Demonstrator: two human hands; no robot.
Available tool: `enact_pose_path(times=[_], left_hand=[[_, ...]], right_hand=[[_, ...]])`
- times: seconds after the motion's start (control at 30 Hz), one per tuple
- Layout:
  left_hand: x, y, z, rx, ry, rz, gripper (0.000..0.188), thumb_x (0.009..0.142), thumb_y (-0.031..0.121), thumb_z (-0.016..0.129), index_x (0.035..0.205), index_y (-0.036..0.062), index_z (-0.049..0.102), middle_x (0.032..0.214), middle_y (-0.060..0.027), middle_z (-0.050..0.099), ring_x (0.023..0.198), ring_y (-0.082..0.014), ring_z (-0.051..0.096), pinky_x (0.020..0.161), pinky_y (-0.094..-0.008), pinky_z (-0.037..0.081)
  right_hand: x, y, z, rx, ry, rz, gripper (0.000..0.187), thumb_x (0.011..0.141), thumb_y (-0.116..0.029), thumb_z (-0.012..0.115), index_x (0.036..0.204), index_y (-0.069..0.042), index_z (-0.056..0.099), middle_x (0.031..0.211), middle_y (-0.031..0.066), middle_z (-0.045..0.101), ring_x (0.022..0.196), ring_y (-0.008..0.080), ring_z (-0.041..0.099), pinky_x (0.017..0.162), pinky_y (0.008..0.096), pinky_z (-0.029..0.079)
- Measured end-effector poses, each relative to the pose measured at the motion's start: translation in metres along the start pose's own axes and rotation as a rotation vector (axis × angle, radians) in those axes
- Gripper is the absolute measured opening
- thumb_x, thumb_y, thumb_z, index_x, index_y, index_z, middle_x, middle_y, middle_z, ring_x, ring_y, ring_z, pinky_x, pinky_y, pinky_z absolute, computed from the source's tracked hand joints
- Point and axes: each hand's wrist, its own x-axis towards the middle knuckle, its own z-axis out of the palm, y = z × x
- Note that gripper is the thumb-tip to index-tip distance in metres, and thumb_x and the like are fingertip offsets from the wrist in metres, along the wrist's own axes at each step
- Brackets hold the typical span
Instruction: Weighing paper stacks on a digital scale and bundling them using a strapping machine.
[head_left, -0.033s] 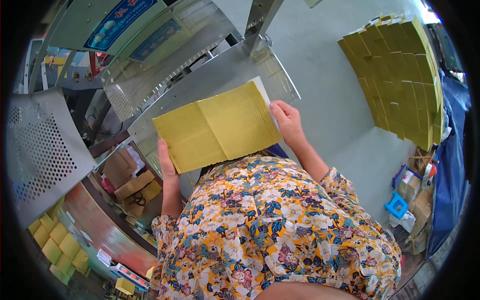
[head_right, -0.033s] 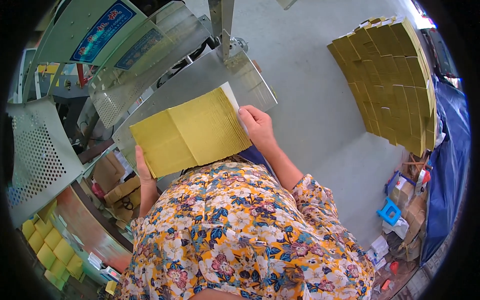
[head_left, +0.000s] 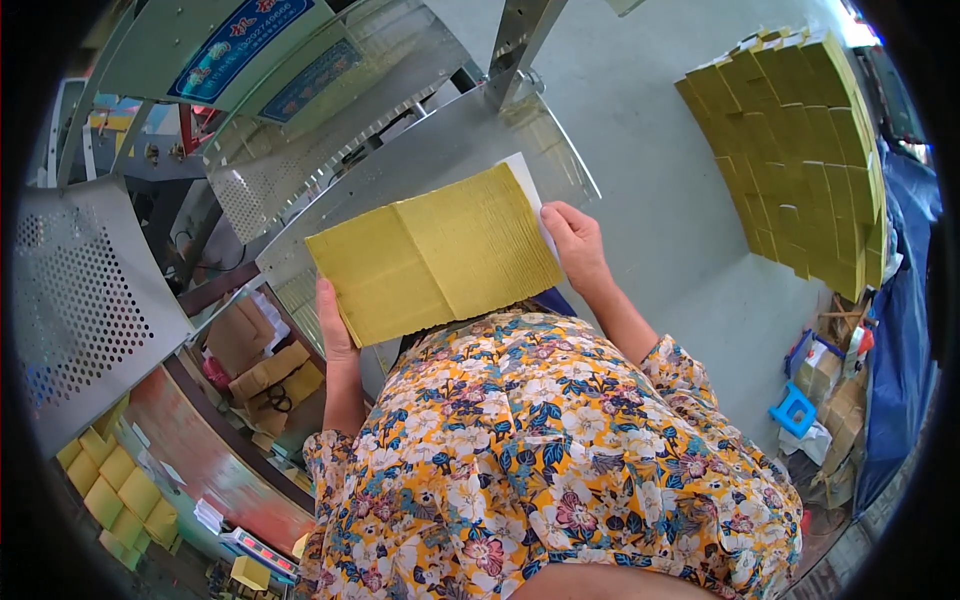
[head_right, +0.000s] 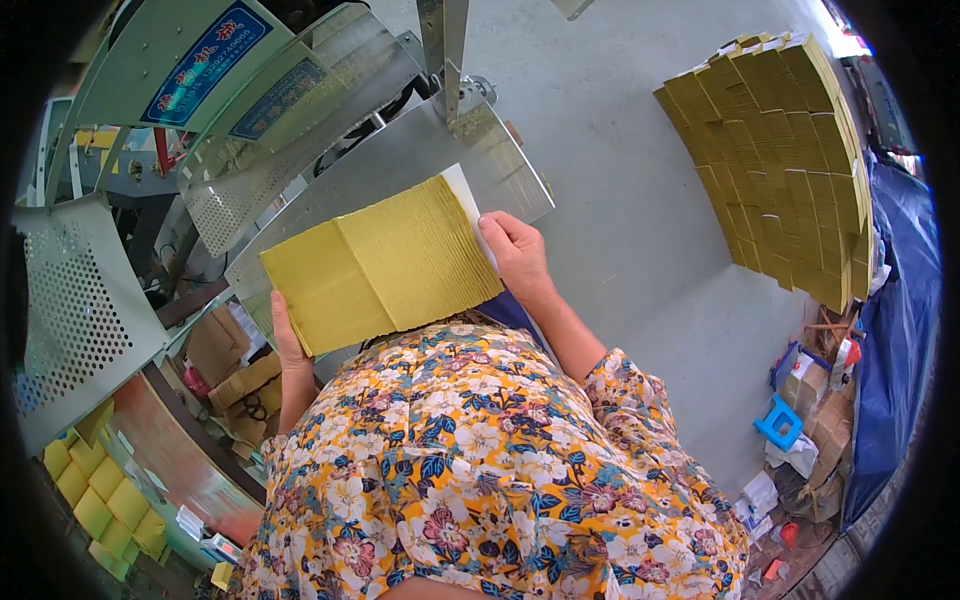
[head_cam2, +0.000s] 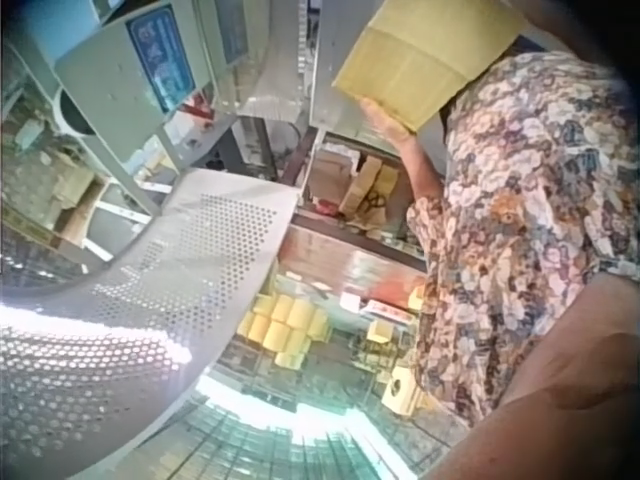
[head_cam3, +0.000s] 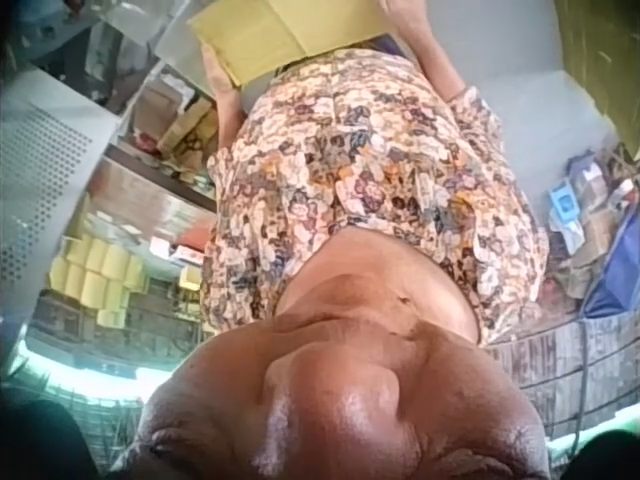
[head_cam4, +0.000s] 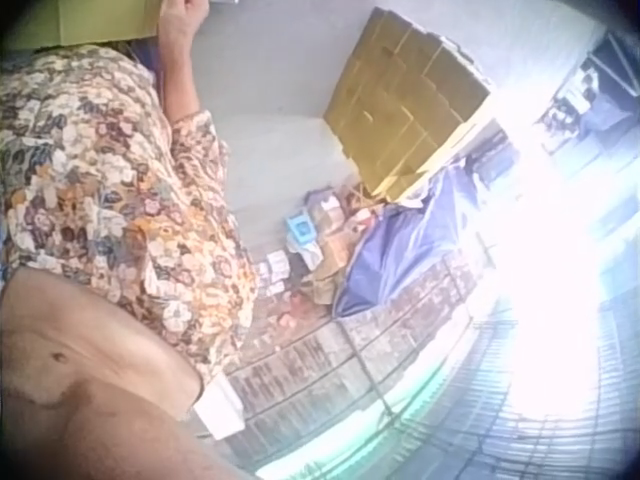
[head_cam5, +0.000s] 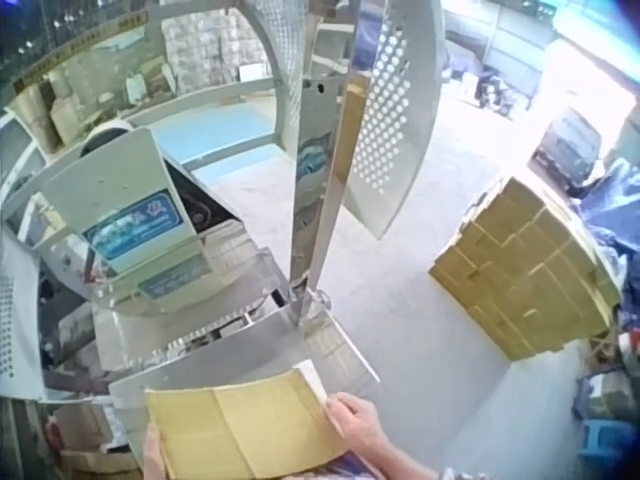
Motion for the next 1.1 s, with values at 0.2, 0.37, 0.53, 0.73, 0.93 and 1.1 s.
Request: enact_pose_path(times=[0.2, 0.37, 0.53, 0.73, 0.93, 1.1], left_hand=[[0.003, 0.001, 0.006, 0.014, -0.055, 0.035, 0.055, 0.102, 0.042, 0.041, 0.141, 0.0041, 0.043, 0.134, -0.0117, 0.053, 0.12, -0.0232, 0.054, 0.1, -0.0362, 0.045], [0.005, -0.002, 0.003, 0.015, -0.063, 0.066, 0.054, 0.102, 0.042, 0.04, 0.14, 0.0037, 0.044, 0.133, -0.0121, 0.053, 0.12, -0.0231, 0.054, 0.1, -0.036, 0.046], [0.002, 0.005, 0.008, 0.059, -0.029, 0.091, 0.054, 0.102, 0.042, 0.039, 0.139, 0.0036, 0.045, 0.132, -0.0124, 0.055, 0.118, -0.0233, 0.056, 0.1, -0.0361, 0.046], [0.001, 0.002, 0.003, -0.034, 0.043, 0.029, 0.049, 0.104, 0.038, 0.035, 0.135, 0.0034, 0.051, 0.127, -0.0107, 0.059, 0.116, -0.0199, 0.057, 0.097, -0.0336, 0.047], [0.016, 0.008, 0.012, 0.124, 0.106, 0.043, 0.044, 0.103, 0.035, 0.043, 0.126, -0.0003, 0.058, 0.114, -0.0075, 0.063, 0.103, -0.015, 0.058, 0.091, -0.0288, 0.045], [0.023, 0.005, 0.016, 0.218, 0.152, -0.038, 0.046, 0.103, 0.036, 0.046, 0.123, -0.0024, 0.059, 0.11, -0.0068, 0.064, 0.097, -0.0143, 0.059, 0.086, -0.0289, 0.047]], right_hand=[[-0.005, -0.013, -0.003, -0.287, 0.027, -0.009, 0.015, 0.095, -0.012, 0.061, 0.09, 0.001, 0.067, 0.078, -0.0001, 0.063, 0.072, 0.0071, 0.055, 0.064, 0.0249, 0.046], [-0.007, -0.02, 0.004, -0.448, 0.079, -0.333, 0.01, 0.09, -0.008, 0.063, 0.091, 0.001, 0.067, 0.083, 0.0121, 0.068, 0.071, 0.0188, 0.064, 0.067, 0.0295, 0.051], [-0.006, -0.018, 0.007, -0.428, 0.074, -0.307, 0.01, 0.09, -0.008, 0.063, 0.09, 0.001, 0.068, 0.081, 0.0116, 0.068, 0.069, 0.0184, 0.063, 0.067, 0.0291, 0.051], [-0.004, -0.018, 0.008, -0.382, 0.005, -0.177, 0.015, 0.094, -0.011, 0.059, 0.089, 0.001, 0.068, 0.078, 0.0063, 0.066, 0.071, 0.0119, 0.062, 0.066, 0.0281, 0.05], [0.005, -0.014, -0.001, 0.016, -0.118, 0.098, 0.017, 0.096, -0.008, 0.053, 0.101, 0.002, 0.067, 0.091, 0.0034, 0.068, 0.083, 0.0101, 0.062, 0.074, 0.0258, 0.05], [0.013, -0.01, 0.007, -0.083, -0.115, 0.055, 0.021, 0.096, -0.008, 0.051, 0.108, 0.001, 0.066, 0.095, 0.0036, 0.069, 0.087, 0.0096, 0.061, 0.079, 0.0249, 0.05]])
